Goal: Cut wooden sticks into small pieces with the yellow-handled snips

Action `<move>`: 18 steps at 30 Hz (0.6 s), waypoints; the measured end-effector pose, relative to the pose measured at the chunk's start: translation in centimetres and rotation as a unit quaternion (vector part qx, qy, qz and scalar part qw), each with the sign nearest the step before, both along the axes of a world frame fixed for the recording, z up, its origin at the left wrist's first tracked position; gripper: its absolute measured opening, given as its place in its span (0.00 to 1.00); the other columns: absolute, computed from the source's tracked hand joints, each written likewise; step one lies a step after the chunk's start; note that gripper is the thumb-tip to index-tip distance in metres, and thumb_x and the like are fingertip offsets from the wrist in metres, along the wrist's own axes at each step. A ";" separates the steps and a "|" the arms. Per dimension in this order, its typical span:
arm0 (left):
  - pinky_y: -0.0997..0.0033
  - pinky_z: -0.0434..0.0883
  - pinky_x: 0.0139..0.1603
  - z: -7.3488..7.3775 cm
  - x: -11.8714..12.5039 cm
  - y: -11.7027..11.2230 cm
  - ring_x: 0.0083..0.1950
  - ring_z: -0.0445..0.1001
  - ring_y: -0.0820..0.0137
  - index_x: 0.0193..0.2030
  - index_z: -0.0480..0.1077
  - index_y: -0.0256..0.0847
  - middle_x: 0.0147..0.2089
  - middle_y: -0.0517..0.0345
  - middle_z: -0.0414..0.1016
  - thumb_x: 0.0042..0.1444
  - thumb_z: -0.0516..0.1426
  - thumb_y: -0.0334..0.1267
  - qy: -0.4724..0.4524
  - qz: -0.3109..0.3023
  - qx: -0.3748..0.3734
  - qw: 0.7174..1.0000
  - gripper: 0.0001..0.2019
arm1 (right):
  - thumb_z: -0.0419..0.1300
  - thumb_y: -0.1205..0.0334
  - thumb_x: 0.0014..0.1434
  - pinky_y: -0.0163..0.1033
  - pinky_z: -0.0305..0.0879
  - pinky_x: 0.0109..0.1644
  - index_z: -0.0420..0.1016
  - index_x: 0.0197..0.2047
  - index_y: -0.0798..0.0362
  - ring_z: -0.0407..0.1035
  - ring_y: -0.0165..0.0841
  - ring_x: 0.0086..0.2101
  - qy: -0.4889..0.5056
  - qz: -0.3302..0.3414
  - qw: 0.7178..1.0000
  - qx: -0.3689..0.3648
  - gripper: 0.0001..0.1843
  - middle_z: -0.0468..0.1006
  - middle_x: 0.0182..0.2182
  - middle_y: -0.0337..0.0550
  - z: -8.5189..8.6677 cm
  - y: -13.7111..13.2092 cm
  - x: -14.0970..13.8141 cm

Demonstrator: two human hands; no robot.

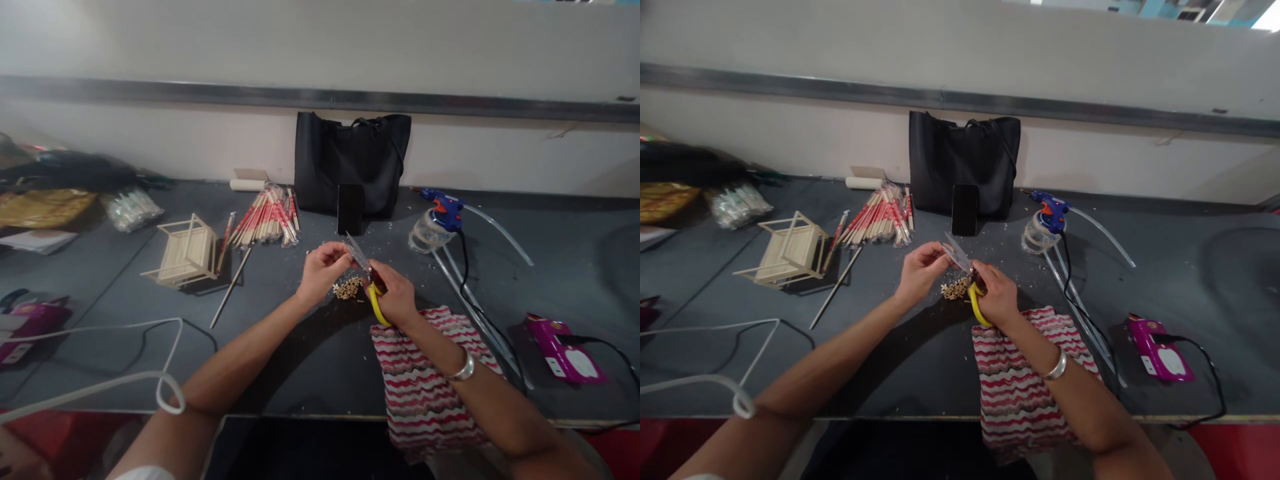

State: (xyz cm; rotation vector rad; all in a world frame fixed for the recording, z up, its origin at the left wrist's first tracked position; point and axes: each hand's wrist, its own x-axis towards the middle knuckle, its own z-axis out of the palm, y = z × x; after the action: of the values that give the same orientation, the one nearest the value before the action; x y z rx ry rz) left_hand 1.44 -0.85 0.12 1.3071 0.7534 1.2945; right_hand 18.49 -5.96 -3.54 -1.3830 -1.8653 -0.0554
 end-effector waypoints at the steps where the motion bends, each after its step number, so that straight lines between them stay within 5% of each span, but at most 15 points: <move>1: 0.71 0.77 0.35 0.1 -0.1 0.0 0.29 0.77 0.72 0.30 0.74 0.40 0.27 0.60 0.78 0.50 0.65 0.42 0.010 -0.004 0.003 1.000 0.09 | 0.55 0.62 0.60 0.36 0.72 0.36 0.77 0.51 0.52 0.74 0.33 0.30 -0.004 -0.003 1.000 -0.005 0.18 0.81 0.34 0.42 -0.1 0.0 0.0; 18: 0.73 0.70 0.32 0.1 -1.2 0.5 0.28 0.74 0.73 0.35 0.76 0.40 0.27 0.60 0.77 0.57 0.58 0.31 0.193 0.045 0.144 0.970 0.04 | 0.59 0.65 0.53 0.39 0.72 0.41 0.76 0.54 0.49 0.74 0.37 0.36 -0.083 -0.059 0.995 -0.011 0.24 0.80 0.36 0.43 -0.2 0.0 0.2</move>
State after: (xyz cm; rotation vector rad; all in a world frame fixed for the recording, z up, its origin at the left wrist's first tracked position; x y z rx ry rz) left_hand 0.21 -0.38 0.19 1.8116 0.9258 1.2695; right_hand 18.66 -5.99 -3.74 -1.5430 -1.9217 -0.2170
